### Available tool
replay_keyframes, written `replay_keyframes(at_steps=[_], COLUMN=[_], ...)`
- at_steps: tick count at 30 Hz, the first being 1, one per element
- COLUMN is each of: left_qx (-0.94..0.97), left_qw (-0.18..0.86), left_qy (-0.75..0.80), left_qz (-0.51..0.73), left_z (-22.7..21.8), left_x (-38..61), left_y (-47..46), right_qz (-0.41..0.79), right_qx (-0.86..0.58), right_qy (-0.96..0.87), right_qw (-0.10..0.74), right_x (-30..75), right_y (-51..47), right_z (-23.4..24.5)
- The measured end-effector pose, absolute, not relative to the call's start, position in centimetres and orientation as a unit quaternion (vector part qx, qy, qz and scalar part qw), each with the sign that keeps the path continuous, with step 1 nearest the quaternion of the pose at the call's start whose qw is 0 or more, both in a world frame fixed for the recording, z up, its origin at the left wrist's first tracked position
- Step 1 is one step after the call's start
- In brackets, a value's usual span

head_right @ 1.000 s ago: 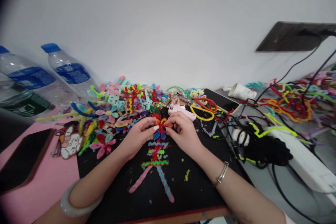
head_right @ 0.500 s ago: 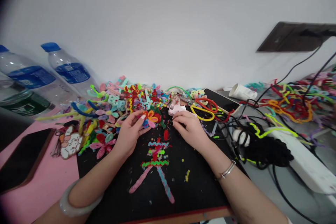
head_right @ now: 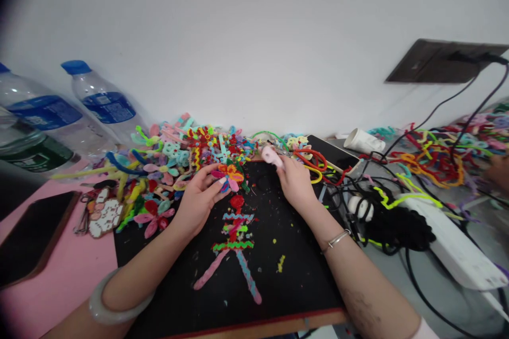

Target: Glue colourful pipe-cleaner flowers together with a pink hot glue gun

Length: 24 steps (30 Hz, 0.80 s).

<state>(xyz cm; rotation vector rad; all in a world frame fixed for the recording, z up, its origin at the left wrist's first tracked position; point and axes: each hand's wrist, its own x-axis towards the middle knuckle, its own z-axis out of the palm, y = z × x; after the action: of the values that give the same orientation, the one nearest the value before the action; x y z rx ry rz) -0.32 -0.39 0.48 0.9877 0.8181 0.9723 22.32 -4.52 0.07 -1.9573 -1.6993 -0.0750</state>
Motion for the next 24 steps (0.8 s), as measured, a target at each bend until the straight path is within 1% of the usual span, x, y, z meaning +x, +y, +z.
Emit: replay_keyframes(at_steps=[4,7,9,10,12,14,17,24], left_qx=[0.433,0.434,0.44,0.442,0.446,0.457,0.491,0.536], left_qw=[0.686,0.678,0.677,0.676,0.67,0.655,0.625,0.579], left_qy=[0.392,0.397,0.391,0.389,0.389,0.398,0.419,0.437], left_qz=[0.434,0.44,0.441,0.443,0.448,0.451,0.44,0.433], left_z=[0.5,0.3,0.2,0.1,0.0,-0.1,-0.1,0.3], left_x=[-0.3,-0.2,-0.2,-0.2,-0.1,-0.1,-0.2,-0.4], left_y=[-0.2,-0.1,-0.1,-0.1,-0.1,-0.1,-0.1,-0.1], right_qz=[0.037,0.155,0.257,0.306,0.376,0.394,0.367,0.286], right_qx=[-0.724,-0.683,-0.624,-0.598,-0.574,-0.581,-0.592,-0.619], right_qy=[-0.532,-0.468,-0.464,-0.473,-0.501,-0.536,-0.589,-0.637], right_qw=[0.436,0.539,0.574,0.57,0.527,0.468,0.409,0.36], right_x=[22.5,22.3,21.9,21.7,21.1,20.5,19.6,18.8], right_y=[-5.4,-5.9,-6.2,-6.3,-6.6,-6.9,-7.1,-7.1], right_z=[1.0,1.4,1.5,1.6,1.7,1.8,2.0,2.0])
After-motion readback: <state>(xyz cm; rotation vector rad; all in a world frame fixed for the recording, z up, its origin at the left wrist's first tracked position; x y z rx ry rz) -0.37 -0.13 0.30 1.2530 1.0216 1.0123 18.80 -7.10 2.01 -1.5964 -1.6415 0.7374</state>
